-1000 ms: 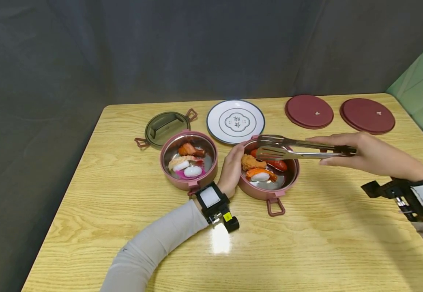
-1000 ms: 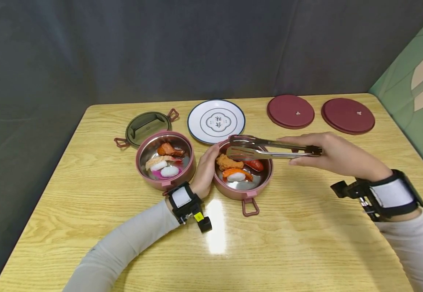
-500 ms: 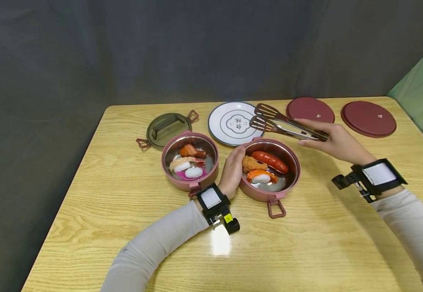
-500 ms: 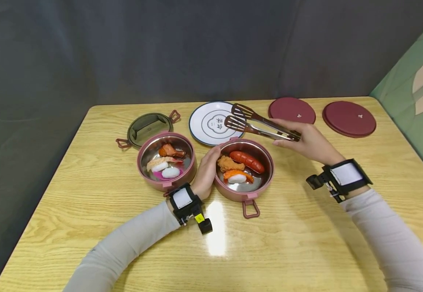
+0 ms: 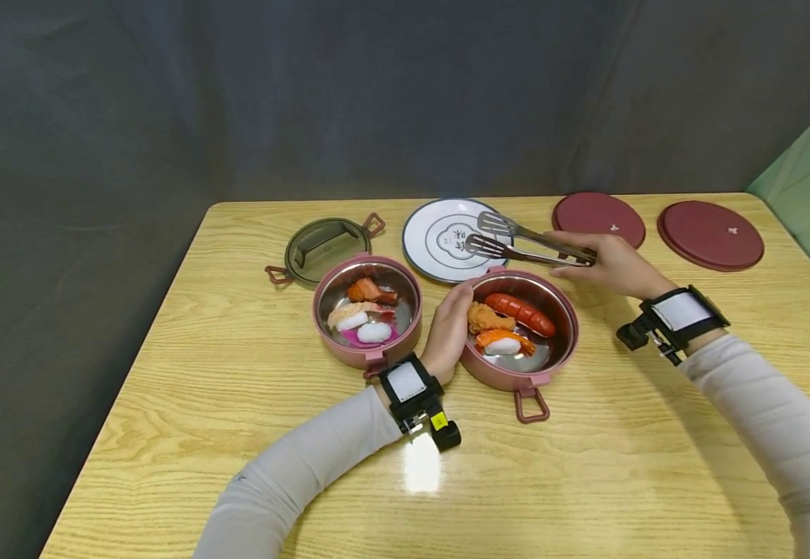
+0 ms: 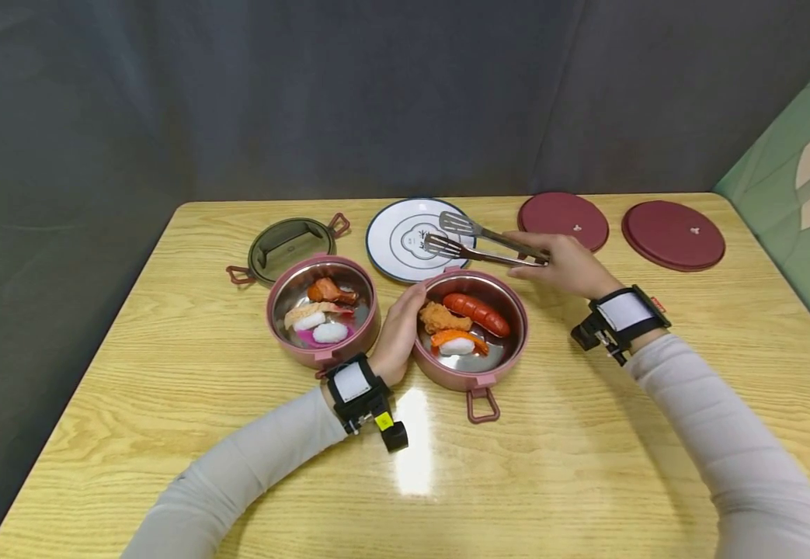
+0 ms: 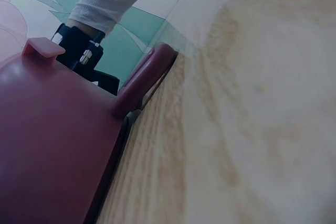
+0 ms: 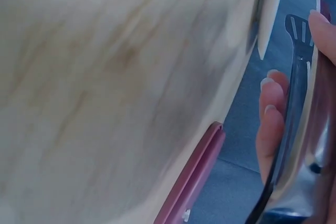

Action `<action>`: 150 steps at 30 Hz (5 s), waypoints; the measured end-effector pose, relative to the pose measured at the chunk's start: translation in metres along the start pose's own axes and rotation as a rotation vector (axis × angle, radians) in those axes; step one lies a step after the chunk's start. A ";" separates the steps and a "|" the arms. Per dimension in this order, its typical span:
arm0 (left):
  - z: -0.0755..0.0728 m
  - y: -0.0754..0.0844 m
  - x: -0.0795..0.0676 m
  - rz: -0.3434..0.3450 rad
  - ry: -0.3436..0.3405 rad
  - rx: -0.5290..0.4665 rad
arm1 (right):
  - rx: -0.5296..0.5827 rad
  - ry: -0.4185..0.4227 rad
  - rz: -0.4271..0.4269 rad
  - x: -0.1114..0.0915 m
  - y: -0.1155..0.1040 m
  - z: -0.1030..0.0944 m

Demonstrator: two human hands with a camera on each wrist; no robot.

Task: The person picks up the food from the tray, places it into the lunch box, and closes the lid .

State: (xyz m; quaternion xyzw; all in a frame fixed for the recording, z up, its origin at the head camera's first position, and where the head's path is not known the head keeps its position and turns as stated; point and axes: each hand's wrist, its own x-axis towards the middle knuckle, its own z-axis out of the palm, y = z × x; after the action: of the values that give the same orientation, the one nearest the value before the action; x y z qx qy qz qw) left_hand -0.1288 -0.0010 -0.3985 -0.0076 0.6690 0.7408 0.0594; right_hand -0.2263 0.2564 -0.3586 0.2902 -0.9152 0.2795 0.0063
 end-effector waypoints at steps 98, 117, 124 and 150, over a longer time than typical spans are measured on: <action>-0.001 0.000 -0.006 -0.001 -0.028 -0.014 | -0.046 -0.297 0.742 0.027 0.090 -0.049; 0.000 -0.003 -0.004 0.014 -0.020 0.000 | 0.091 -0.197 0.786 0.020 0.083 -0.044; 0.000 -0.003 -0.005 0.018 -0.023 -0.005 | 0.114 -0.184 0.787 0.020 0.081 -0.044; 0.000 0.000 -0.005 -0.002 -0.022 -0.007 | 0.225 0.147 0.756 0.024 0.066 -0.045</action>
State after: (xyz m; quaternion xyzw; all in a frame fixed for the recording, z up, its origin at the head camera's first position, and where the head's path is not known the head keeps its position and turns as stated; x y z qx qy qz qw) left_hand -0.1235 -0.0015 -0.3982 -0.0003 0.6658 0.7431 0.0674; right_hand -0.2886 0.3114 -0.3495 -0.0890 -0.9184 0.3804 -0.0635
